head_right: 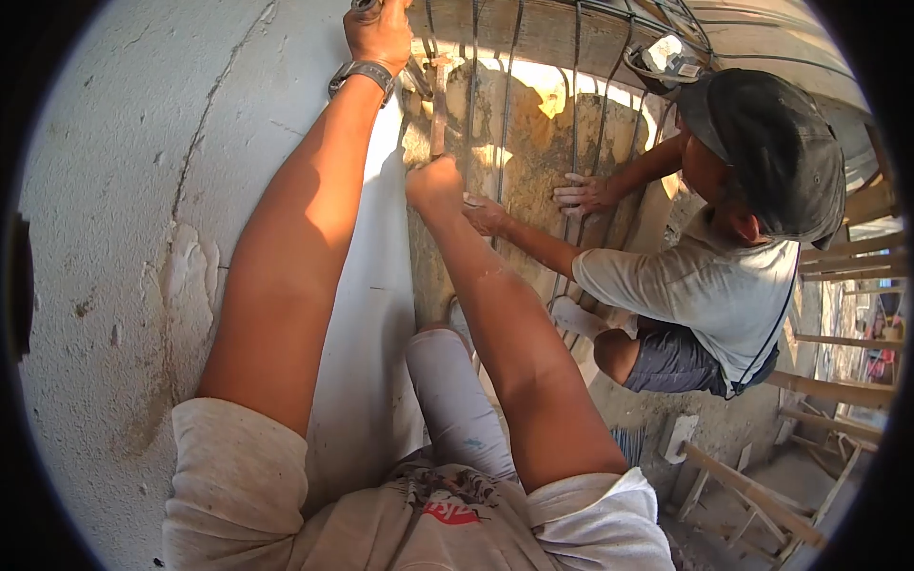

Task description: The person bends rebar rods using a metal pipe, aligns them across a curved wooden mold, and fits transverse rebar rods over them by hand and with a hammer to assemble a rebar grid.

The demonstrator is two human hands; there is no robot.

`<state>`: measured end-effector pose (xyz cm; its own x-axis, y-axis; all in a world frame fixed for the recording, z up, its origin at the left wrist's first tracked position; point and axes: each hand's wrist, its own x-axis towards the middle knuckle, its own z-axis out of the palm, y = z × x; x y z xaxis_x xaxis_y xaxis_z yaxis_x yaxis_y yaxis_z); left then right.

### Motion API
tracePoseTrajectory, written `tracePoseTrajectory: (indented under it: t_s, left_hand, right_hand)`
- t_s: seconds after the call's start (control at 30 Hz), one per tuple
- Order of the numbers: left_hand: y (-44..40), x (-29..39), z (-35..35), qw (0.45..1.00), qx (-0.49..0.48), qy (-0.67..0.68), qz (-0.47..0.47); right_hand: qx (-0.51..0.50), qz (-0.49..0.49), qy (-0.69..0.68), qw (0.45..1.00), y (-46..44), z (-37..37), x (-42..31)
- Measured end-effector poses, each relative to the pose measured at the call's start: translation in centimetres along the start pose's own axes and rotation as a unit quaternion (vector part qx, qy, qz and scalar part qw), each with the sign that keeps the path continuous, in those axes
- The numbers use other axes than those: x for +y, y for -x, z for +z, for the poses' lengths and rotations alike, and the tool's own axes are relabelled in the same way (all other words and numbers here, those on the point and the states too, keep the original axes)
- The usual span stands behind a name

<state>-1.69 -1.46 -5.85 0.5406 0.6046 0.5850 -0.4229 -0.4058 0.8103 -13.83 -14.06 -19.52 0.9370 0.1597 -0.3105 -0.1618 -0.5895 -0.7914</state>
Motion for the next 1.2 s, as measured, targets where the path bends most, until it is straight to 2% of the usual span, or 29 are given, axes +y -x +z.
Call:
tracePoseTrajectory:
  t_s: [0.03, 0.13, 0.17, 0.2, 0.23, 0.3, 0.37, 0.47, 0.5, 0.57, 0.67, 0.73, 0.77, 0.8, 0.83, 0.9, 0.93, 0.97, 1.0, 1.07, 1.13, 1.2]
  left_hand:
    - [0.2, -0.3, 0.1, 0.998, -0.017, -0.043, 0.049]
    - [1.0, 0.5, 2.1, 0.997, 0.003, -0.078, 0.007]
    - [1.1, 1.2, 2.8, 0.999, 0.026, -0.045, -0.015]
    - [1.5, 5.0, 1.4, 0.998, -0.018, -0.059, 0.007]
    - [1.2, 5.3, 1.0, 0.998, -0.021, -0.061, -0.008]
    - [1.6, 4.7, 1.6, 0.996, -0.018, -0.081, -0.016]
    - [0.2, 4.3, 1.6, 0.995, -0.014, -0.101, 0.003]
    - [1.4, 6.2, 1.4, 0.995, -0.060, -0.032, -0.076]
    - [1.3, 6.4, 1.5, 0.996, -0.054, -0.037, -0.060]
    - [1.4, 5.6, 1.5, 0.998, -0.042, -0.023, -0.031]
    - [1.4, 4.6, 0.9, 0.993, -0.079, -0.079, -0.025]
    - [0.6, 2.7, 0.6, 0.995, -0.028, -0.091, 0.020]
    - [0.3, 2.6, -0.4, 0.997, -0.053, -0.051, 0.017]
    - [0.6, 3.8, -1.1, 0.995, -0.069, -0.030, -0.059]
    - [0.6, 3.2, -1.2, 0.996, -0.069, -0.009, -0.063]
    - [0.4, 1.6, -0.9, 0.995, -0.080, 0.027, -0.046]
    - [0.4, 1.7, -0.7, 0.996, -0.035, 0.075, -0.038]
    - [0.3, 1.9, -1.4, 0.994, -0.049, 0.075, -0.065]
    - [0.3, 2.6, -2.1, 0.991, -0.063, 0.074, -0.092]
    - [1.3, 2.7, -3.2, 0.986, -0.045, 0.112, -0.114]
    - [2.0, 2.7, -4.2, 0.984, -0.044, 0.119, -0.125]
    - [2.6, 3.3, -4.0, 0.985, -0.070, 0.091, -0.125]
  right_hand:
    - [-0.022, 0.018, -0.014, 1.000, 0.8, -0.4, -0.9]
    - [-0.038, 0.018, -0.022, 0.999, 2.3, -1.1, -1.8]
    - [-0.032, 0.011, -0.021, 0.999, 2.3, -1.5, -1.3]
    - [-0.031, -0.005, -0.022, 0.999, 1.4, -1.3, -1.1]
    - [-0.052, 0.010, -0.043, 0.998, 0.1, -0.2, -0.2]
    - [-0.038, -0.035, -0.062, 0.997, 0.2, 1.4, 1.8]
    - [0.030, -0.081, -0.052, 0.995, -1.0, 4.2, 3.3]
    - [0.020, -0.059, -0.052, 0.997, 0.2, 2.2, 2.9]
    - [0.016, -0.087, -0.055, 0.995, 0.1, 1.7, 3.1]
    - [0.014, -0.065, -0.039, 0.997, -0.4, 2.0, 3.5]
    - [0.016, -0.025, -0.061, 0.998, 0.6, 4.7, 6.3]
    - [0.030, -0.061, -0.087, 0.994, -1.7, 6.2, 3.3]
    - [0.032, -0.061, -0.078, 0.995, -1.0, 6.6, 3.4]
    - [0.035, -0.055, -0.060, 0.996, -0.3, 6.3, 4.3]
    - [0.057, -0.041, -0.054, 0.996, -0.4, 5.6, 4.5]
    - [0.028, -0.065, -0.075, 0.995, -1.5, 3.9, 5.4]
    - [0.008, -0.077, -0.086, 0.993, -2.0, 4.2, 6.6]
    - [0.032, -0.106, -0.085, 0.990, -3.1, 4.9, 7.7]
    - [-0.051, -0.056, -0.171, 0.982, -3.1, 3.7, 7.1]
    - [-0.214, 0.056, -0.332, 0.917, -1.8, -1.4, 4.4]
    - [-0.341, 0.136, -0.544, 0.755, -1.9, -6.7, 1.0]
    - [-0.303, 0.109, -0.465, 0.825, -1.2, -10.5, -2.4]
